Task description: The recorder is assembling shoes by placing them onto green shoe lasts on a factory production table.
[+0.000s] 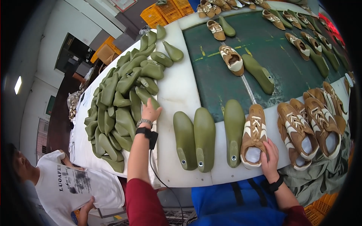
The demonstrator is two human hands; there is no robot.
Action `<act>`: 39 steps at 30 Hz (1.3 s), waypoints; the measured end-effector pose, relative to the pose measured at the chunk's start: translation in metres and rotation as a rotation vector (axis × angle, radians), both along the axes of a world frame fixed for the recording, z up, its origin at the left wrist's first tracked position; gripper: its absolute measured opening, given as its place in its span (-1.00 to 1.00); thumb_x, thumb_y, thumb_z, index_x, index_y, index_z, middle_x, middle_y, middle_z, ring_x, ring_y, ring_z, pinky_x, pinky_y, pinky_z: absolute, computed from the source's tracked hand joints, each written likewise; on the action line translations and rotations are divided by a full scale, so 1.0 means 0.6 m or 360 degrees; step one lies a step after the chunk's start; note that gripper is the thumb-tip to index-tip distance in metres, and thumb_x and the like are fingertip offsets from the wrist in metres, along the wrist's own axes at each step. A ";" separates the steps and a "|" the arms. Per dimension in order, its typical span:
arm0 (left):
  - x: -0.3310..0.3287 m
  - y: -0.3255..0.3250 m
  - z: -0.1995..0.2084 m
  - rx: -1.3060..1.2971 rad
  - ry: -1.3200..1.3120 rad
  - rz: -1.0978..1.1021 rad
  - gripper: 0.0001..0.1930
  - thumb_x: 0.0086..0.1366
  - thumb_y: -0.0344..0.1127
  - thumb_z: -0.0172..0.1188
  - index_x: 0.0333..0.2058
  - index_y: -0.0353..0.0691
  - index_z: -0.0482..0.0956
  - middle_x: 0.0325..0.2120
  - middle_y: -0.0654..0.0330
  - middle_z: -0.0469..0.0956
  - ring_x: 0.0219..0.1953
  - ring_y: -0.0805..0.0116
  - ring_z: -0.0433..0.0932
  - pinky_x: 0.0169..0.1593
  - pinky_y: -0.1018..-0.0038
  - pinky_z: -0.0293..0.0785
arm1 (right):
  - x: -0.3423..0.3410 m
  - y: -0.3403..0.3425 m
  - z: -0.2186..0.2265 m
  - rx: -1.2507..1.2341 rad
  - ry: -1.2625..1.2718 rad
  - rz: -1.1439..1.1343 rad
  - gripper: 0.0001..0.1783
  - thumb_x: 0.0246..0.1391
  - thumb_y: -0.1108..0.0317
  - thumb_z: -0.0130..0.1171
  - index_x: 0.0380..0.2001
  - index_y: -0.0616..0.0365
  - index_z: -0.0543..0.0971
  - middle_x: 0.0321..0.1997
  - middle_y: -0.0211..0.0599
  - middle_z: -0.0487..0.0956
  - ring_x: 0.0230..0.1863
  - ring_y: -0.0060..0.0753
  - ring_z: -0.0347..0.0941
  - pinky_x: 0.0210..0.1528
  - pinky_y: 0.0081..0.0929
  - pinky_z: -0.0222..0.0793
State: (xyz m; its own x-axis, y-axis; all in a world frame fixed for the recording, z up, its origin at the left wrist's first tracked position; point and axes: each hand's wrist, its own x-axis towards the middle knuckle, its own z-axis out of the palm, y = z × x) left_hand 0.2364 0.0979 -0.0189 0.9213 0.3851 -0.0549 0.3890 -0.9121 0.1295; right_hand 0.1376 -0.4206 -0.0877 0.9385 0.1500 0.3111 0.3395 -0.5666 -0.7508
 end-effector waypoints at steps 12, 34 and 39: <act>-0.094 0.021 -0.113 -0.0244 -0.0229 0.0306 -0.06 0.02 -0.19 0.20 0.25 -0.40 -0.19 0.01 -0.38 0.23 0.08 -0.20 0.28 0.16 0.23 0.24 | 0.001 -0.010 -0.008 -0.0022 0.0002 -0.0010 -0.58 -0.04 0.39 0.00 -0.05 0.28 0.45 0.11 0.07 0.37 0.09 0.08 0.27 0.17 -0.19 0.12; -0.342 -0.138 -0.026 -0.0784 -0.0497 0.0431 -0.56 0.07 -0.16 0.29 -0.15 -0.26 0.40 -0.11 -0.01 0.38 -0.06 0.24 0.35 -0.01 0.38 0.32 | -0.001 -0.007 -0.024 -0.0014 0.0032 0.0001 -0.58 0.05 0.38 -0.04 0.01 0.26 0.41 0.14 0.07 0.35 0.14 0.05 0.24 0.20 -0.20 0.07; -0.326 -0.230 -0.002 -0.0673 -0.0232 -0.0178 -0.56 0.04 -0.19 0.29 -0.13 -0.21 0.38 0.13 -0.23 0.15 0.31 -0.14 -0.06 0.21 0.28 0.14 | 0.002 0.004 -0.009 0.0026 0.0053 0.0048 -0.58 0.06 0.36 -0.05 0.01 0.26 0.41 0.14 0.08 0.34 0.14 0.06 0.24 0.20 -0.19 0.07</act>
